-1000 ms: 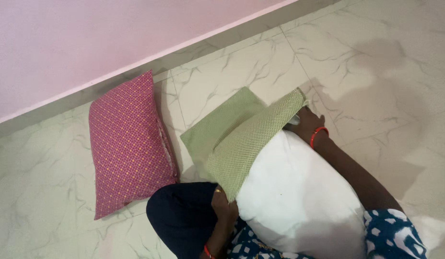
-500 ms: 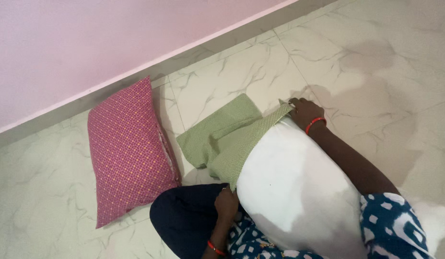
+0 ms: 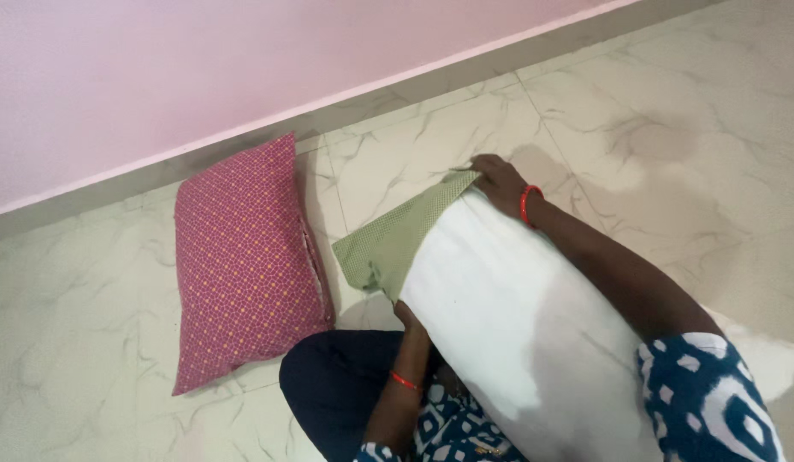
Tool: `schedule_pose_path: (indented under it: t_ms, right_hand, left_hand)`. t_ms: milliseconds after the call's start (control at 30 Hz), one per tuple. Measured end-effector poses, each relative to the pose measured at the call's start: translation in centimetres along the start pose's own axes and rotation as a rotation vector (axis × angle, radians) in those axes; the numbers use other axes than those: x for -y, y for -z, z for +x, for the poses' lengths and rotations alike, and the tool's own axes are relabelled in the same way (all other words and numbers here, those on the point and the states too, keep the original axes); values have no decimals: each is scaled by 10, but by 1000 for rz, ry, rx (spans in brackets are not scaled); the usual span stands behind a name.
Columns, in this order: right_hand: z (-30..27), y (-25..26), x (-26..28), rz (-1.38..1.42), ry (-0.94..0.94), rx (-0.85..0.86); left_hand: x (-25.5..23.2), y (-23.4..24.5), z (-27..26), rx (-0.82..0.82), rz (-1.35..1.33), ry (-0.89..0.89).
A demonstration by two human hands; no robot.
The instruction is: The person inserts two pillows into their respective pillowcases. They first insert a white pillow into a pink patterned case, then a second white pillow into a green patterned case, smoothing the covers as they go.
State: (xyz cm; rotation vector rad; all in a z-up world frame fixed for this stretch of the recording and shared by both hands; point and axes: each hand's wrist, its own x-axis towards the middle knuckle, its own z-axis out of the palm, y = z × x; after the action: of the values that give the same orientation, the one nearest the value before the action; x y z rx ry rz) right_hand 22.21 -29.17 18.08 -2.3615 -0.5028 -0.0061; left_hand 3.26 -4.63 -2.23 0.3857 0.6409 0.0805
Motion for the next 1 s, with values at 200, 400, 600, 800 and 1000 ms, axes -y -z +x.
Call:
schedule_pose_path:
  t_ms: [200,400,600,800,1000]
  right_hand:
    - [19,-27,-1,345,-26,-170]
    - [-50,-43,-22,680,-55,-223]
    - [-96,27,-40,-90,-113,-248]
    - [-113,44,-81,-578,-476,23]
    - [-115,14,-155,-275,-575,53]
  left_hand:
    - [-58,-19,42,-321,632,-396]
    - [-54,-10,33,-401,1230,-605]
    - [-12,-23,30,-83,1309,-462]
    - [8,-20,22,277,921,-135]
    - [3,-24,33,201,415,166]
